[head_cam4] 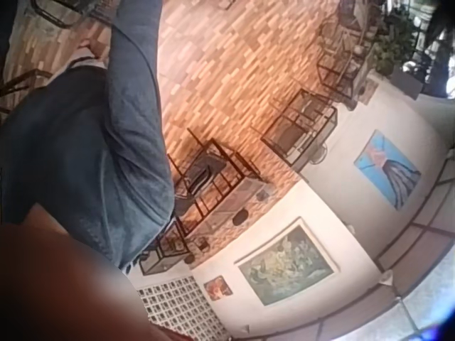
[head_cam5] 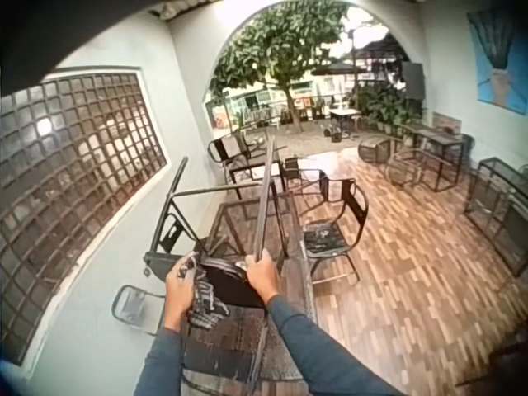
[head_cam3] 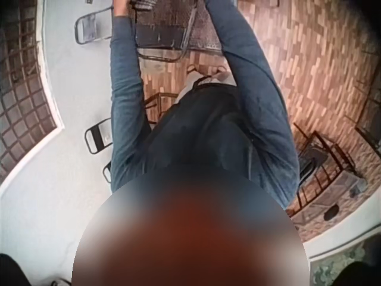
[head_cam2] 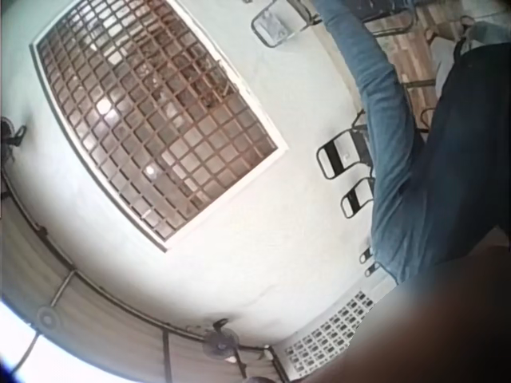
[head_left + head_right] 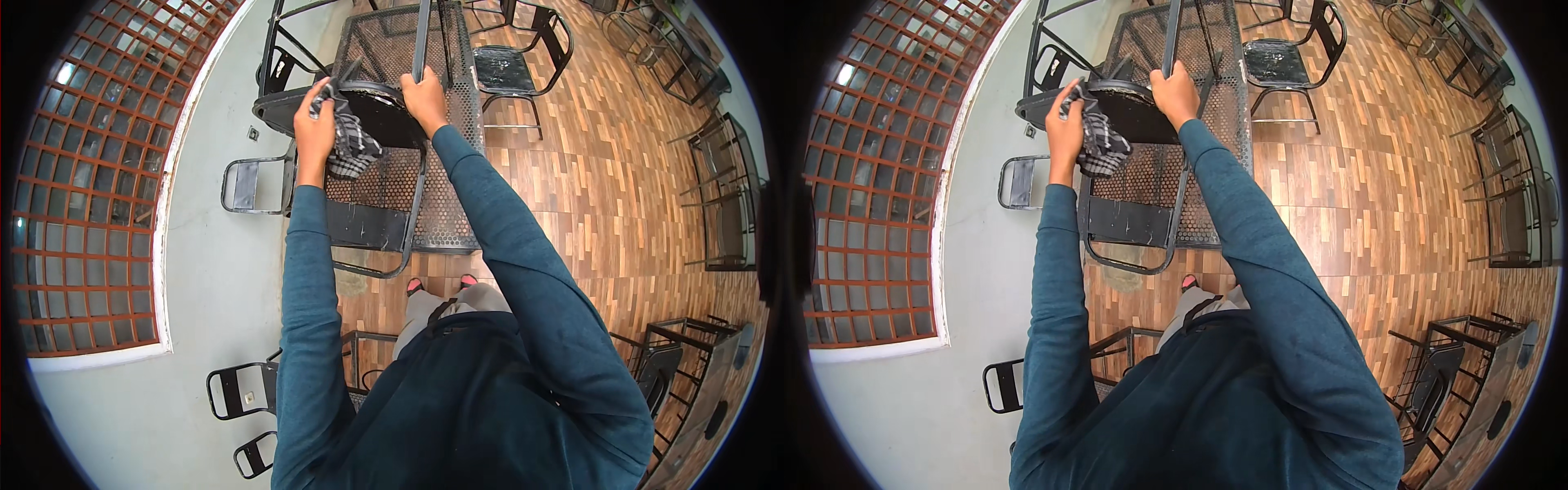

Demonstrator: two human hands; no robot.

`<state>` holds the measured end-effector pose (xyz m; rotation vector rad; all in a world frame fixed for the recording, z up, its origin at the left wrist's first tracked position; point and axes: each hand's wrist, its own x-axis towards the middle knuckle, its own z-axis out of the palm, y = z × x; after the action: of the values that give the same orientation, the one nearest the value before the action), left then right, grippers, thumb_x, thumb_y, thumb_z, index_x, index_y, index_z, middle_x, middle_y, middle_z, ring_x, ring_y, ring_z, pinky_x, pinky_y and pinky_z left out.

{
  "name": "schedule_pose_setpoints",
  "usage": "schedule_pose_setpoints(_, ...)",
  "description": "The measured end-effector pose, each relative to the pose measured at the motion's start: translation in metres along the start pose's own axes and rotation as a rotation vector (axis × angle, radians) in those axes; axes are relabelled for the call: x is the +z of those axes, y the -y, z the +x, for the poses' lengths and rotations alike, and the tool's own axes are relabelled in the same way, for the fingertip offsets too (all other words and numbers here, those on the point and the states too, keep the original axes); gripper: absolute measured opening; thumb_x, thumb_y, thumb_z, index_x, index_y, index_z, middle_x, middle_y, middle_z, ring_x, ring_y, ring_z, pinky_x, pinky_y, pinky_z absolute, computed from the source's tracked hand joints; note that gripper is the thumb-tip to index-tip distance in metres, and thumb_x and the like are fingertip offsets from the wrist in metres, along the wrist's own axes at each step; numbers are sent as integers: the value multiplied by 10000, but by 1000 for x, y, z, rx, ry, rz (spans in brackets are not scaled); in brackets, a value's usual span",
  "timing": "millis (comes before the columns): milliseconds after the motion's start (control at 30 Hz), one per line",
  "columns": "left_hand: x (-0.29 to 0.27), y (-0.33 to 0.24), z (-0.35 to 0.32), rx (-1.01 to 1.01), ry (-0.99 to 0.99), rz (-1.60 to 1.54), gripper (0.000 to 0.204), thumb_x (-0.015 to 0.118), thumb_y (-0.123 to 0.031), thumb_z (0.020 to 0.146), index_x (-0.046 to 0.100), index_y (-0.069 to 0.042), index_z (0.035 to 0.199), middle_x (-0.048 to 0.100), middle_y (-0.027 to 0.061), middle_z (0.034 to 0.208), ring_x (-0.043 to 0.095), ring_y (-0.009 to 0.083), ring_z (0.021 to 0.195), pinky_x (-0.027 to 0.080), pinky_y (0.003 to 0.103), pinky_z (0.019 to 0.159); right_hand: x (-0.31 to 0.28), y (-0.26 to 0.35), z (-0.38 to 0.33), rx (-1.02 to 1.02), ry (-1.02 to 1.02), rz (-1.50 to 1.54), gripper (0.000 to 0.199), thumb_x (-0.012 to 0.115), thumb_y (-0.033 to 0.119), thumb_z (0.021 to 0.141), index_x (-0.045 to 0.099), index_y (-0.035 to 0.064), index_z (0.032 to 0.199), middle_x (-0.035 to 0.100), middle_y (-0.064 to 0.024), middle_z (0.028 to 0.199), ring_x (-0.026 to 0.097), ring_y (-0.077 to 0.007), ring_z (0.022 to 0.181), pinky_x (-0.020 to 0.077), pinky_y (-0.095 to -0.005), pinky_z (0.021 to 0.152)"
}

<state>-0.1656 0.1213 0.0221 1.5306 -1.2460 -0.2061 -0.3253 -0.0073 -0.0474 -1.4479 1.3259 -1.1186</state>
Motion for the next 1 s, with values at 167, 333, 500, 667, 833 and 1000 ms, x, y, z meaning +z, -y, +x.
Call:
schedule_pose_setpoints(167, 15, 4, -7, 53, -64, -19, 375, 591, -49, 936, 678, -37, 1300, 726, 159, 1216, 684, 222, 1110, 494, 331, 991, 5, -4, 3, -18, -21, 8, 386, 589, 389, 876, 648, 56, 1062, 731, -235, 1040, 677, -450, 1023, 505, -524, 918)
schedule_pose_setpoints(333, 14, -11, -9, 4, 55, 2, 387, 588, -47, 933, 694, -54, 1305, 717, 134, 1247, 642, 194, 1158, 446, 316, 1054, 3, -4, 4, 10, -5, 5, 382, 597, 396, 876, 649, 62, 1055, 734, -228, 1037, 681, -445, 1013, 509, -519, 908)
schedule_pose_setpoints(500, 22, -10, -14, 22, 13, 44, 380, 602, -52, 926, 700, -75, 1292, 735, 169, 1179, 688, 228, 1094, 488, 335, 989, 5, -4, 2, -21, -28, 15, 375, 594, 394, 880, 646, 61, 1045, 735, -223, 1021, 681, -451, 1002, 508, -528, 906)
schedule_pose_setpoints(667, 30, -16, -22, 44, 34, 81, 359, 595, -35, 934, 707, -77, 1273, 729, 160, 1197, 670, 213, 1135, 480, 331, 1013, 2, -3, 2, 3, -25, 0, 375, 595, 393, 877, 649, 58, 1034, 733, -229, 1027, 679, -453, 1007, 506, -536, 914)
schedule_pose_setpoints(833, 26, -13, -14, 91, 53, 85, 351, 595, -13, 926, 711, -69, 1252, 745, 137, 1138, 672, 185, 1105, 486, 320, 996, 3, 0, 0, 9, -32, 3, 375, 598, 398, 870, 655, 58, 1019, 734, -230, 1020, 681, -451, 1000, 510, -544, 909)
schedule_pose_setpoints(1000, 31, -24, -20, 11, 126, 102, 333, 603, 2, 917, 706, -45, 1230, 747, 132, 1127, 676, 167, 1084, 493, 309, 978, 1, -2, 0, -39, -75, 4, 387, 609, 385, 869, 636, 18, 987, 713, -253, 923, 684, -459, 922, 520, -509, 823)
